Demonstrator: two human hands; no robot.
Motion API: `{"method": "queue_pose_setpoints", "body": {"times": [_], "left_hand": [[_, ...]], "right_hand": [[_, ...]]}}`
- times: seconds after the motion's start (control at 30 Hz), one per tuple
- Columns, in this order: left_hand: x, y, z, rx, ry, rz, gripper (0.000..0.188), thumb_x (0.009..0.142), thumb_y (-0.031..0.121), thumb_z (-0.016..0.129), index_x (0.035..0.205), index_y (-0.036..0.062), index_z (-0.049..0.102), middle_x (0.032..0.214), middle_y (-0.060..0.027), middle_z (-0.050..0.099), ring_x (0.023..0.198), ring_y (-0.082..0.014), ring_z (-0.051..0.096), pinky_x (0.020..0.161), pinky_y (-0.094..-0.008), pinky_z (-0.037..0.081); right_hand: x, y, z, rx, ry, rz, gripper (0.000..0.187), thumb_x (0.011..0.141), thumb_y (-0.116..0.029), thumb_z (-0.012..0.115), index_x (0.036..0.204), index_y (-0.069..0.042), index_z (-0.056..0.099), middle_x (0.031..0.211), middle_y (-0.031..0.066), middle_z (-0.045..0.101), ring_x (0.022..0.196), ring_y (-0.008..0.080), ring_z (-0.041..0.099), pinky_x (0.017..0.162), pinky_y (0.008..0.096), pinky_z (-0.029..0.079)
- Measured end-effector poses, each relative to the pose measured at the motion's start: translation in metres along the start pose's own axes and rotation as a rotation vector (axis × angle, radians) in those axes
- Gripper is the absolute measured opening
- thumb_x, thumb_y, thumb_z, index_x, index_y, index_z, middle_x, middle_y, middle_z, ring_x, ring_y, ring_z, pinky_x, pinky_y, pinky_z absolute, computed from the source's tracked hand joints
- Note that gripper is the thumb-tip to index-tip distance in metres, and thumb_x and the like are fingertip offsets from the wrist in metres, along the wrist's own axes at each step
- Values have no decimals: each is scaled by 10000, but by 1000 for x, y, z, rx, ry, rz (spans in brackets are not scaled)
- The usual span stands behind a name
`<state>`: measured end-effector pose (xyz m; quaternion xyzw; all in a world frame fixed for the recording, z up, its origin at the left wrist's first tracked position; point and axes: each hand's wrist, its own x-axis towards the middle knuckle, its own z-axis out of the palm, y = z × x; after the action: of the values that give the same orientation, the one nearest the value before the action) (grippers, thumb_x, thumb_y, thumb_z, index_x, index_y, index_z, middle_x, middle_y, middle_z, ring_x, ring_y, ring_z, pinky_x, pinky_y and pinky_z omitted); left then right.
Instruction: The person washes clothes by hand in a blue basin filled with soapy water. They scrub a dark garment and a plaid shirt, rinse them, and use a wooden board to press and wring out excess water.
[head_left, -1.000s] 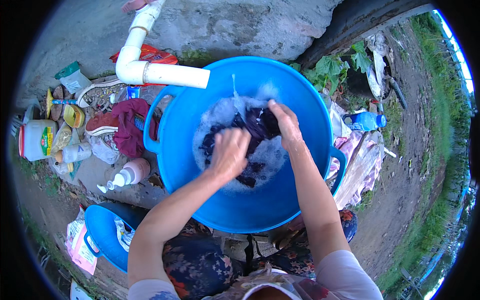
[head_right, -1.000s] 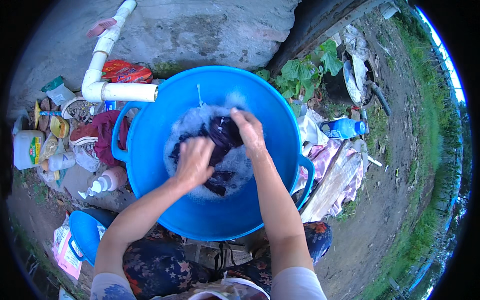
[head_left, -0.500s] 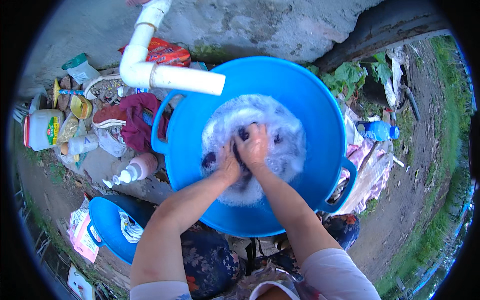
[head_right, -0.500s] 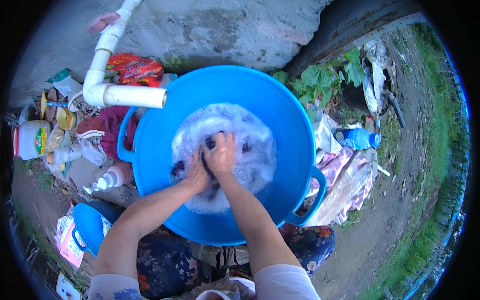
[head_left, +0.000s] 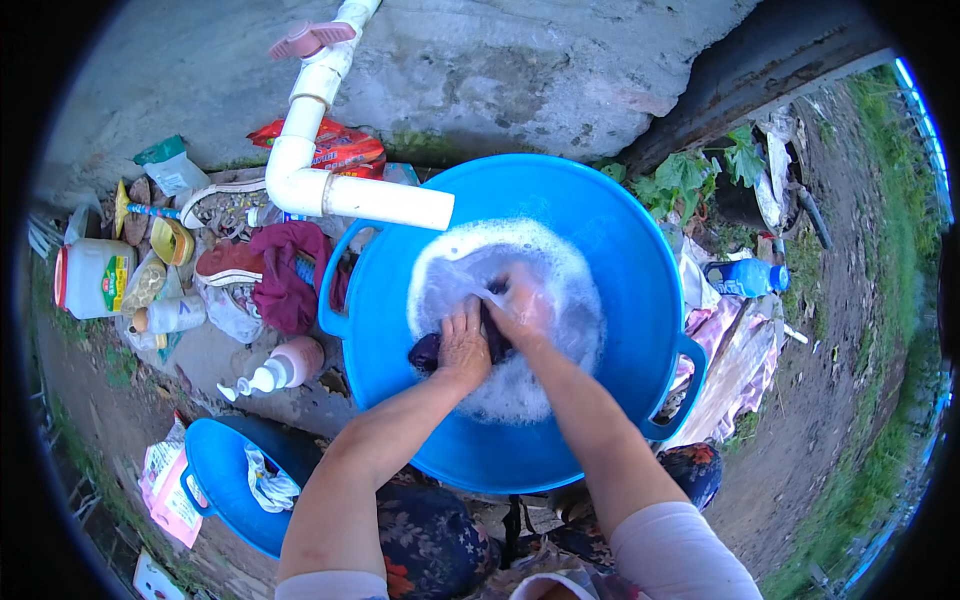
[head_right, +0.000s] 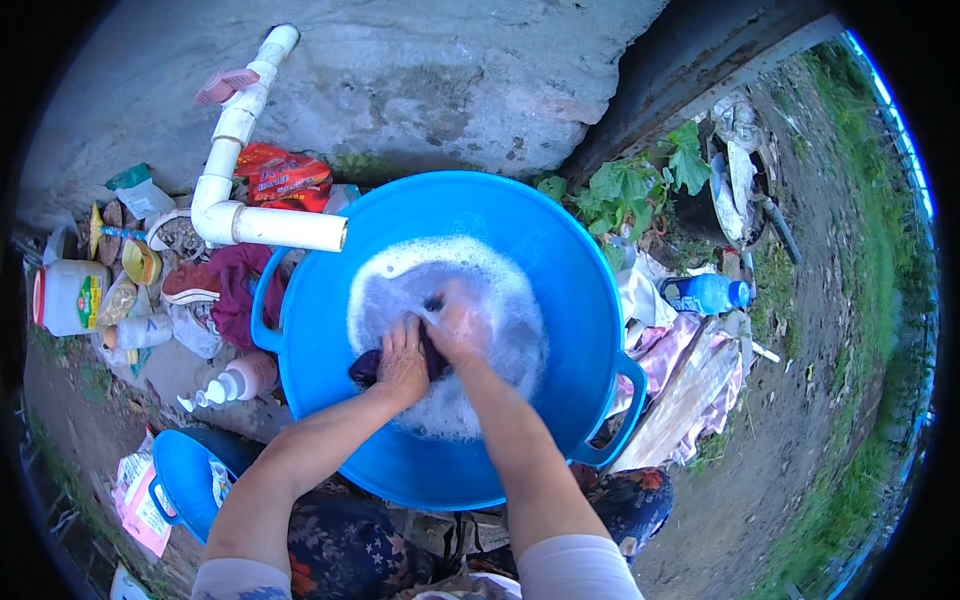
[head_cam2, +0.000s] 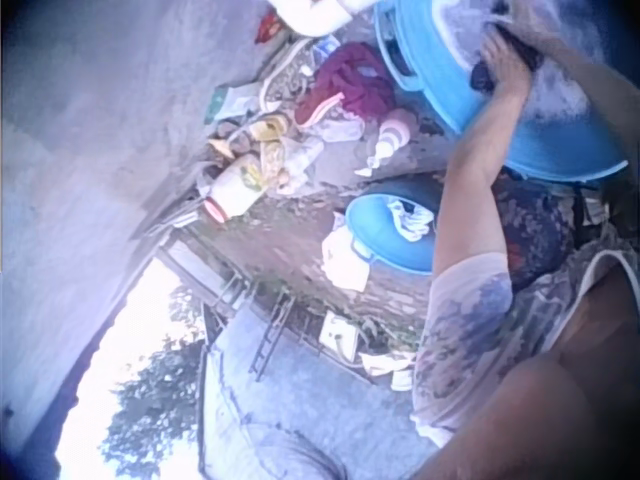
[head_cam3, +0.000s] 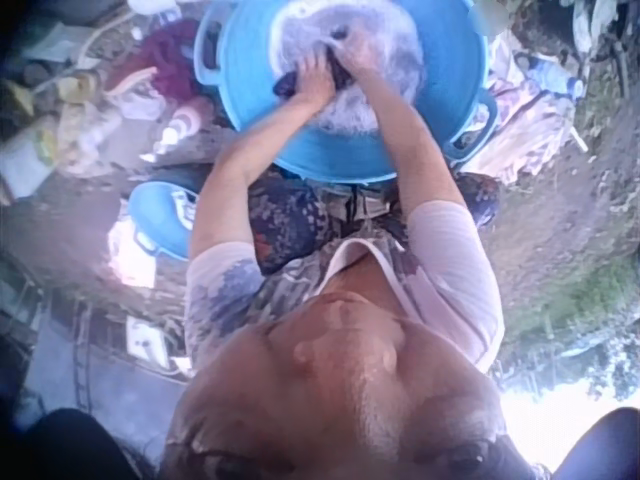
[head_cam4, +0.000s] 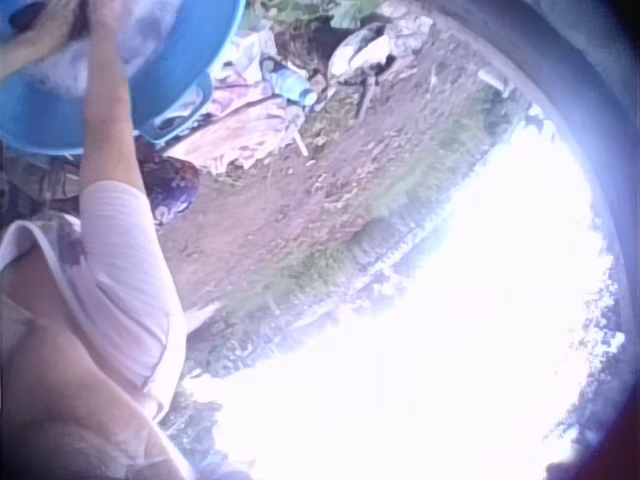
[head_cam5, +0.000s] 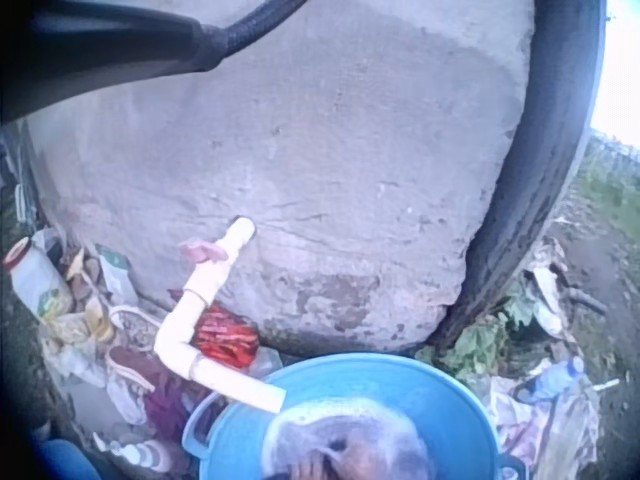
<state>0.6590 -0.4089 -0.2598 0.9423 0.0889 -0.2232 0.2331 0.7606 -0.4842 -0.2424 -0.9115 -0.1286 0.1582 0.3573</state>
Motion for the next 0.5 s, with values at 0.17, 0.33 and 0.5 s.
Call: {"method": "queue_pose_setpoints", "body": {"times": [0.17,0.33,0.5], "left_hand": [[-10,2,-5,-71,84,-37,558,856,90,469,1395,19,346,1456,-193,282,1350,-408,250,1083,-512,261],[8,-19,26,-136,88,-62,397,802,172,609,1172,59,522,1276,-192,486,1223,-338,429,1005,-442,352],[7,12,-53,-297,325,-39,524,632,-31,716,1117,8,521,1156,-170,493,1119,-377,456,887,-454,425]], "right_hand": [[-26,30,-33,-27,189,-98,203,729,-184,728,882,-67,665,992,234,610,1007,416,552,898,466,438],[-61,-2,15,-273,-324,237,286,804,-343,626,1016,-153,648,1214,226,492,1146,356,488,990,595,315],[33,15,-21,562,62,82,408,738,-101,744,1114,-21,608,1018,94,650,940,203,609,849,320,481]]}}
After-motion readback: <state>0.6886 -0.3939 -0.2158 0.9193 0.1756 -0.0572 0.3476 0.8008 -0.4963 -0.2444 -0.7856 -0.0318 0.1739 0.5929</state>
